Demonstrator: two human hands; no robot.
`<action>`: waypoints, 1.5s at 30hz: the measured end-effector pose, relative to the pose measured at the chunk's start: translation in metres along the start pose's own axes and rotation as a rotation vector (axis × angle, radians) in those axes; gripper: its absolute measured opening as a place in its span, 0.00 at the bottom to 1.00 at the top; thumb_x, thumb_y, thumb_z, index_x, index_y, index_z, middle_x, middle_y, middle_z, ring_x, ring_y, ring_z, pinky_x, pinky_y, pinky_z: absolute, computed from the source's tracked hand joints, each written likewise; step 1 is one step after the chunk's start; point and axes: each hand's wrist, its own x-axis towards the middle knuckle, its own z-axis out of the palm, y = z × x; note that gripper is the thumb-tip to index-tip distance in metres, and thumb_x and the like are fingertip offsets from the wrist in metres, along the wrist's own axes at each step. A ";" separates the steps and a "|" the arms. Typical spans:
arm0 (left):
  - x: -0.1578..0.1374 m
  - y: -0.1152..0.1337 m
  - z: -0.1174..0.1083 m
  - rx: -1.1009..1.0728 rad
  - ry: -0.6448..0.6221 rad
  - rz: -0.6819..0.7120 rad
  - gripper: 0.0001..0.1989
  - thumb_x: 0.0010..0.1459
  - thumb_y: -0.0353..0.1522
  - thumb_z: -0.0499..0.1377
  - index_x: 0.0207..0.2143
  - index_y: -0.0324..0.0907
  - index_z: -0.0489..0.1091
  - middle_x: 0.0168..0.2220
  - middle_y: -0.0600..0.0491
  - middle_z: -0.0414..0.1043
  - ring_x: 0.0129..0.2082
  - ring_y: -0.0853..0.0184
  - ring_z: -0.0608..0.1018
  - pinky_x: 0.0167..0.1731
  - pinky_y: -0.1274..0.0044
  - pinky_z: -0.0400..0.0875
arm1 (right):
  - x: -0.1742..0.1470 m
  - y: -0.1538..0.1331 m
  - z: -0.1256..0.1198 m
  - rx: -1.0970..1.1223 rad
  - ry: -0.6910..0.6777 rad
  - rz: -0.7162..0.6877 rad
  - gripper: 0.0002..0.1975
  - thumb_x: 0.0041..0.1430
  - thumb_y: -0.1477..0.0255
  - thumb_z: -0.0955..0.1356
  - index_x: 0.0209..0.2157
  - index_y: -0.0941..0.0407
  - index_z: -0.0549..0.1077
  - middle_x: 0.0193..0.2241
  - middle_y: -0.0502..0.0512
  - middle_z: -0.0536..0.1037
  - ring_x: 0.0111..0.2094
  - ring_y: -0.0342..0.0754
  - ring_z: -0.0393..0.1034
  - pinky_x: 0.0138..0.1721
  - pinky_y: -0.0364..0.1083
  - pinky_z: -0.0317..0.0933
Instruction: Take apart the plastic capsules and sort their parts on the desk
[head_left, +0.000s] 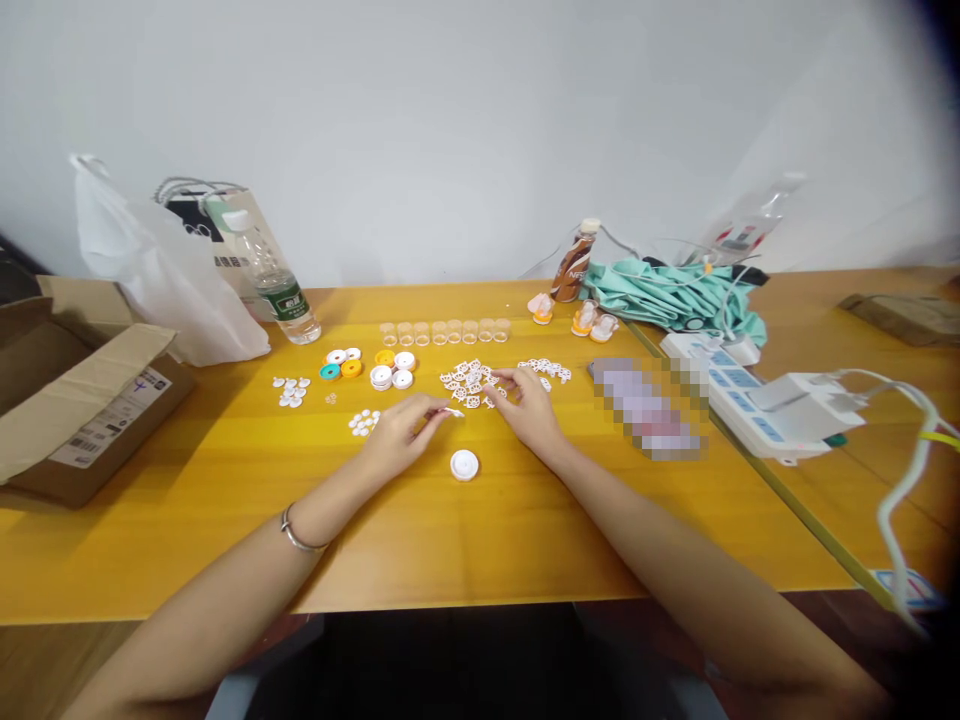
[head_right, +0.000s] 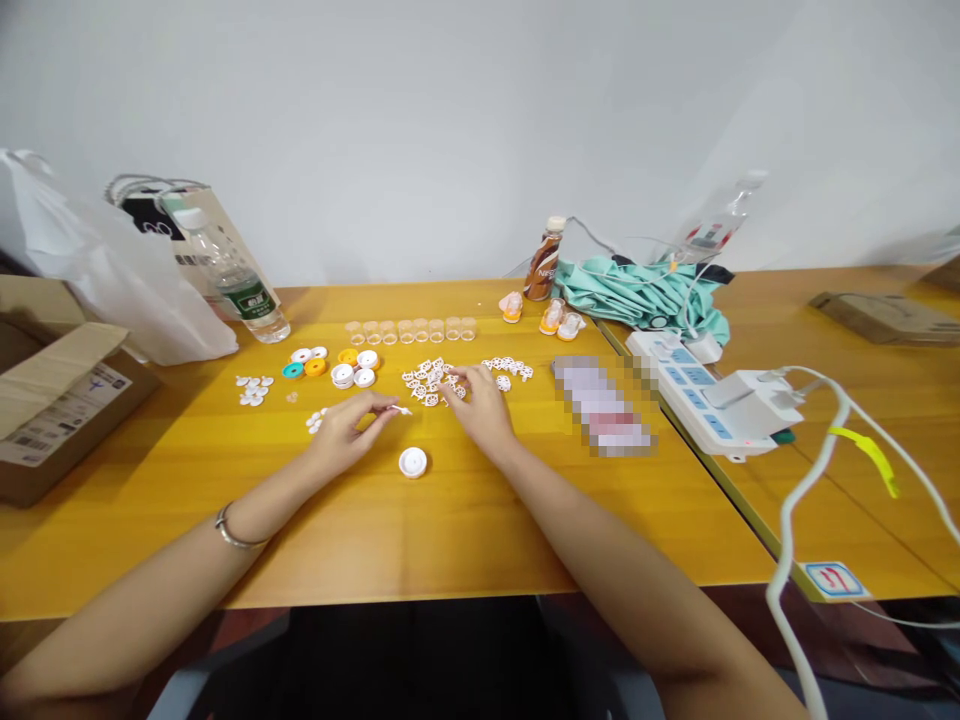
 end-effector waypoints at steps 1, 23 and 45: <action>0.000 0.000 0.000 -0.001 -0.001 -0.003 0.07 0.59 0.31 0.53 0.39 0.40 0.68 0.34 0.51 0.74 0.32 0.70 0.76 0.34 0.78 0.71 | -0.002 -0.001 0.000 0.041 0.004 0.010 0.15 0.55 0.63 0.65 0.43 0.55 0.71 0.39 0.58 0.71 0.41 0.50 0.66 0.45 0.50 0.61; -0.002 0.004 0.002 -0.163 -0.012 -0.248 0.08 0.57 0.34 0.56 0.34 0.40 0.72 0.32 0.53 0.76 0.30 0.71 0.77 0.34 0.79 0.72 | -0.018 -0.040 0.006 0.277 -0.226 -0.237 0.12 0.55 0.66 0.66 0.42 0.53 0.70 0.35 0.54 0.73 0.35 0.46 0.68 0.40 0.46 0.65; -0.002 0.009 -0.004 -0.106 -0.146 -0.138 0.11 0.60 0.34 0.51 0.42 0.41 0.69 0.38 0.50 0.74 0.36 0.68 0.76 0.39 0.76 0.70 | 0.026 0.039 -0.055 -0.247 -0.038 0.183 0.12 0.56 0.73 0.62 0.38 0.58 0.75 0.39 0.59 0.78 0.41 0.51 0.71 0.44 0.49 0.62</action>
